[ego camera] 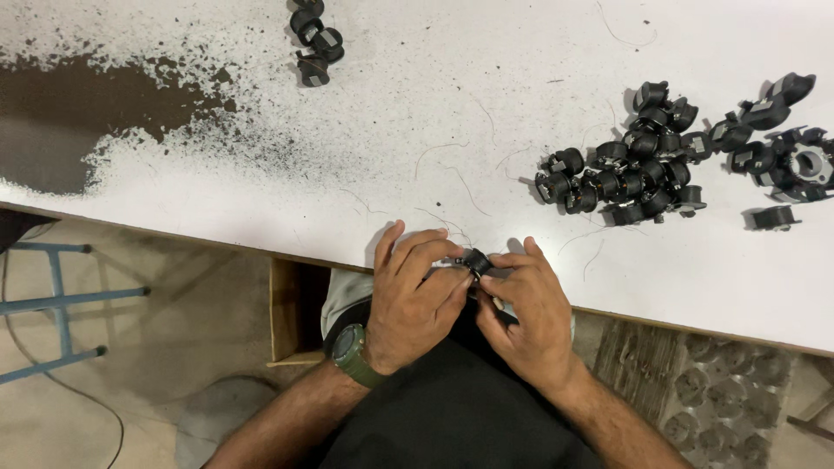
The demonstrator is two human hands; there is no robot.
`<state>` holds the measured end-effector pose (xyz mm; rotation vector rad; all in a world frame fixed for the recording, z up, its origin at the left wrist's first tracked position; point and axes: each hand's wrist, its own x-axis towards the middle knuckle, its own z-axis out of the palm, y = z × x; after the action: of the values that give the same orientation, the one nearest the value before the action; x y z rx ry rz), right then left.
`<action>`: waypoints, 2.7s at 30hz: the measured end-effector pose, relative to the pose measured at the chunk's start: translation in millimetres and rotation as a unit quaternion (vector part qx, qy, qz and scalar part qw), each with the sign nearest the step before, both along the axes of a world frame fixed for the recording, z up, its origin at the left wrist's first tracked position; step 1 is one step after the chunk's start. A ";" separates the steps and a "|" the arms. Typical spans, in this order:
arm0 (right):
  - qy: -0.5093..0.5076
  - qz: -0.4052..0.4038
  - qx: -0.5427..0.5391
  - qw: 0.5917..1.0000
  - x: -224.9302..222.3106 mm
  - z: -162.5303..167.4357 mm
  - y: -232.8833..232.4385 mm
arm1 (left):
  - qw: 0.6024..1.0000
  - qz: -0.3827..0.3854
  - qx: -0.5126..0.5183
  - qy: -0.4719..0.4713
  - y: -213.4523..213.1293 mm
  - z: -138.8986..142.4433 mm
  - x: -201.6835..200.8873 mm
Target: The person repeatedly picks small black plastic components from a pile on a white table, uses a small tool to manipulate or adjust them, and places them into a growing stack. The process is repetitive and focused on individual units.
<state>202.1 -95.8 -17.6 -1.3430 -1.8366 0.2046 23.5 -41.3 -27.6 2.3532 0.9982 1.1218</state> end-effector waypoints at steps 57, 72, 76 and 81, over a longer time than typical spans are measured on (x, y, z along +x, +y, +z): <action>-0.117 -0.023 -0.038 0.992 11.3 13.9 17.7 | 0.986 -0.075 0.098 0.111 23.3 26.3 -10.2; -0.050 -0.059 0.040 0.996 12.6 12.5 1.0 | 0.973 -0.060 -0.224 -0.002 26.9 33.2 0.6; 0.021 -0.013 0.010 1.000 0.5 -1.6 -15.1 | 0.977 -0.057 -0.202 -0.046 17.7 26.7 4.9; -0.016 -0.012 0.002 1.000 0.0 -14.1 -15.6 | 0.977 -0.055 -0.200 -0.050 13.8 20.8 6.1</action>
<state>202.1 -111.4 -31.7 -1.3718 -1.8465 0.1670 29.6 -27.4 -6.8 1.9847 0.9451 0.8896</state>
